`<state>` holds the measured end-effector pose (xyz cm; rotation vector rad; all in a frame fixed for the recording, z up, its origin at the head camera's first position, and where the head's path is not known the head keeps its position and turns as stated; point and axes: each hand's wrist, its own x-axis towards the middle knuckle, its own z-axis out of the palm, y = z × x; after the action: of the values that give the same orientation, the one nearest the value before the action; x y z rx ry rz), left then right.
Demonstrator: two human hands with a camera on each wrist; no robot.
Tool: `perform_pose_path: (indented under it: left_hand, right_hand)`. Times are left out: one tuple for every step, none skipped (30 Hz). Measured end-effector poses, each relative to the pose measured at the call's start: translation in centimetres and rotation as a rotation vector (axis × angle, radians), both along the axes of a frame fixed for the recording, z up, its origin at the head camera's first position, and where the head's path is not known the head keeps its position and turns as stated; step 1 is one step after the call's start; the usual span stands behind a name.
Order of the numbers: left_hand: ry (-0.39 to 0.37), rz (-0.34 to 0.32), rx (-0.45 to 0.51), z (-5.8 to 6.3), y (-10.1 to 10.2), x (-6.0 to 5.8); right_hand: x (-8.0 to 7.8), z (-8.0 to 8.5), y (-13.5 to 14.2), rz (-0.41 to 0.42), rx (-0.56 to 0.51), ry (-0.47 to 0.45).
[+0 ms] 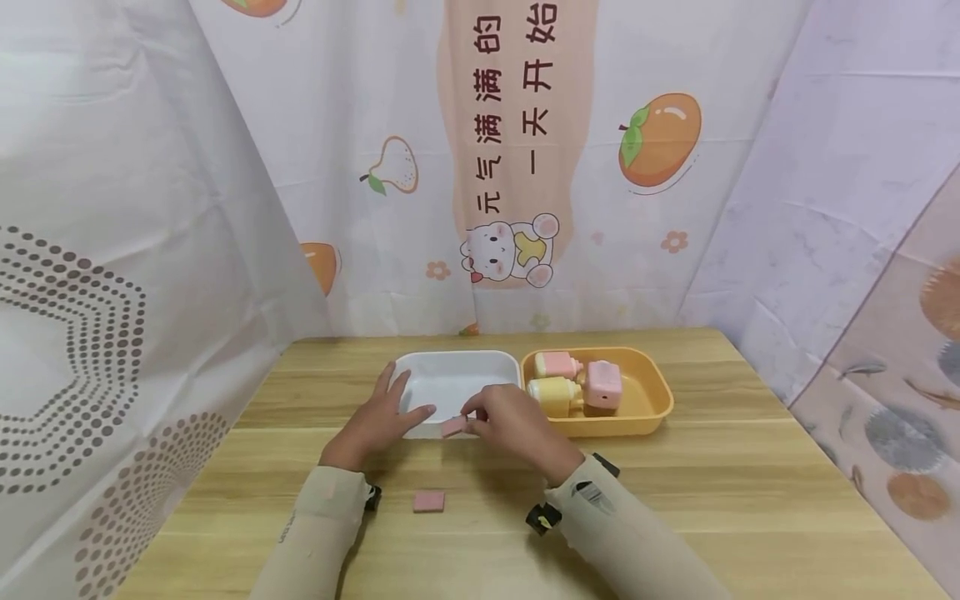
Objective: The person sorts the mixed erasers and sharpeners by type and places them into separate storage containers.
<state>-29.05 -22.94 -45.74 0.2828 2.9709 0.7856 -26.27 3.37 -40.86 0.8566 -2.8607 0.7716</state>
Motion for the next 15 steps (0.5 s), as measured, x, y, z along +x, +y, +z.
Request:
perform_pose_path:
  left_hand:
    - [-0.001,0.001,0.000,0.0,0.0,0.0]
    - [0.000,0.001,-0.002,0.0,-0.1,0.0]
    - [0.000,0.000,0.000,0.0,-0.1,0.0]
    - [0.000,-0.002,0.004,0.0,-0.1,0.0]
    - [0.001,-0.002,0.005,0.0,-0.2,0.0]
    - [0.001,-0.002,0.006,0.0,-0.2,0.0]
    - [-0.002,-0.002,0.005,0.1,-0.2,0.1]
    - [-0.003,-0.003,0.004,0.1,-0.2,0.1]
    - [-0.005,-0.004,0.003,0.1,-0.2,0.1]
    - [-0.007,-0.005,0.004,0.1,-0.1,0.2]
    - [-0.008,-0.003,0.003,0.1,-0.1,0.2]
    - [-0.010,0.000,0.001,0.1,0.0,0.2]
    - [-0.011,0.002,0.001,0.1,0.0,0.2]
    - [-0.011,0.004,0.000,0.1,0.0,0.2]
    - [-0.012,0.004,-0.001,0.0,0.0,0.1]
  right_hand:
    - [-0.1,0.2,-0.1,0.000,0.001,0.002]
    - [-0.1,0.3,-0.2,0.003,0.005,0.009]
    - [-0.2,0.4,-0.2,0.005,0.011,0.019]
    - [-0.2,0.6,-0.2,0.006,0.012,0.024]
    - [-0.3,0.6,-0.3,0.006,0.014,0.028]
    - [-0.3,0.7,-0.3,0.006,0.017,0.031]
    - [-0.3,0.8,-0.2,0.004,0.018,0.031]
    - [-0.3,0.9,-0.2,0.000,0.018,0.028]
    - [-0.3,0.9,-0.2,-0.005,0.016,0.024]
    - [-0.3,1.0,-0.1,-0.010,0.015,0.021]
    - [-0.3,1.1,0.0,-0.014,0.013,0.021]
    - [-0.4,1.2,0.0,-0.016,0.013,0.024]
    - [-0.4,1.3,0.0,-0.019,0.009,0.027]
    - [-0.5,1.3,0.1,-0.020,0.009,0.033]
    - [-0.6,1.4,0.0,-0.022,0.012,0.041]
